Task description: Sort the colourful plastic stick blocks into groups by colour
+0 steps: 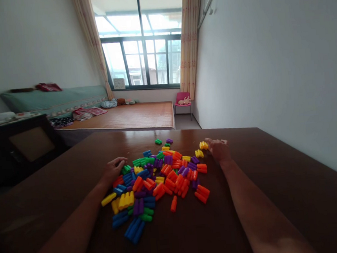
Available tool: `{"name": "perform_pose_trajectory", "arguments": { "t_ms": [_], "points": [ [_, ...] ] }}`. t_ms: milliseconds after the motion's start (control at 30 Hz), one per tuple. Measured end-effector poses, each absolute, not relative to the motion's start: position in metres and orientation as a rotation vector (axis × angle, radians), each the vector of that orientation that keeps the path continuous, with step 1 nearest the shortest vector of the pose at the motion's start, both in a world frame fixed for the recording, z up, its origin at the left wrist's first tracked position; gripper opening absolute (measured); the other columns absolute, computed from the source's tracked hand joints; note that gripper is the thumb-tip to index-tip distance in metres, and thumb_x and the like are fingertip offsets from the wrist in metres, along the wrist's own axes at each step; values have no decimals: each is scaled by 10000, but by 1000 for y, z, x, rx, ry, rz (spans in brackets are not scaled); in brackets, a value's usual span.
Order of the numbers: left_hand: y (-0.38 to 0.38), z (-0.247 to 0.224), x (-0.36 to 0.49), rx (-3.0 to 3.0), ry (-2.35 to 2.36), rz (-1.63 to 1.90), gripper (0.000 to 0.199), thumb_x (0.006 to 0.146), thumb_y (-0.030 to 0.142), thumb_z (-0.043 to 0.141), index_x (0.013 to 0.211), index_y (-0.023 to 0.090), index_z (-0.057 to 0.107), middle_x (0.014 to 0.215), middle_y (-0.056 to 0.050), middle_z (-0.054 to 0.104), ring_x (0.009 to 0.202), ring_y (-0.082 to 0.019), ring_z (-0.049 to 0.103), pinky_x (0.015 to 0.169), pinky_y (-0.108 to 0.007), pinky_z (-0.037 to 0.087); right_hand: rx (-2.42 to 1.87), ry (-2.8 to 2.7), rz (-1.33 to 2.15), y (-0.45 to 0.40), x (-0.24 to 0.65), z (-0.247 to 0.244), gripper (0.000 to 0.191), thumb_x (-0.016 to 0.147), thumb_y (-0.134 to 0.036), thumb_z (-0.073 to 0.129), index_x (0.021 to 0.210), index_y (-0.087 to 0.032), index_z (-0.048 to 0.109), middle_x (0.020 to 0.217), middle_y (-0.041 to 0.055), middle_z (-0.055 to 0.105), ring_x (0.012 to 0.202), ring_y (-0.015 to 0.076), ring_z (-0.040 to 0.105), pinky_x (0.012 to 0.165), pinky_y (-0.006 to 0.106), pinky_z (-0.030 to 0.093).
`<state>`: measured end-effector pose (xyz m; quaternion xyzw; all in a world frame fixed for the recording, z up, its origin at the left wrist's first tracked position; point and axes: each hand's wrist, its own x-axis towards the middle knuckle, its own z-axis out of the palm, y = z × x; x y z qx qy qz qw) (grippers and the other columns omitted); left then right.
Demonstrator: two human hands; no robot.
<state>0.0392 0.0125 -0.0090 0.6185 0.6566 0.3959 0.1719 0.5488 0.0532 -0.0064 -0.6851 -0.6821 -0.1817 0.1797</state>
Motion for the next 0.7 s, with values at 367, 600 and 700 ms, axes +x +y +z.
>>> {"name": "perform_pose_trajectory", "arguments": {
  "t_ms": [367,600,700],
  "points": [
    [14,-11,38,1720,1832,1186,281,742,391,586,907,232,748,871,-39,768,824,-225,703,698,-274,543,-1698,-2007,-300,81,545,-29,336,894,-239,481,1160,-237,686,1144,85,651,1049,225,578,949,343,456],
    [14,-10,38,1733,1838,1158,306,757,402,567,929,223,744,883,-42,768,829,-219,702,700,-266,535,-1744,-1977,-331,80,540,-27,409,927,-298,420,1291,-227,593,1286,82,618,1168,253,519,1002,407,419],
    [15,-11,37,1745,1858,1147,307,767,401,556,941,229,740,892,-40,768,833,-216,702,701,-263,534,-1873,-1973,-349,81,539,-29,456,947,-355,379,1374,-268,514,1346,78,584,1222,278,482,979,462,426]
  ]
}}
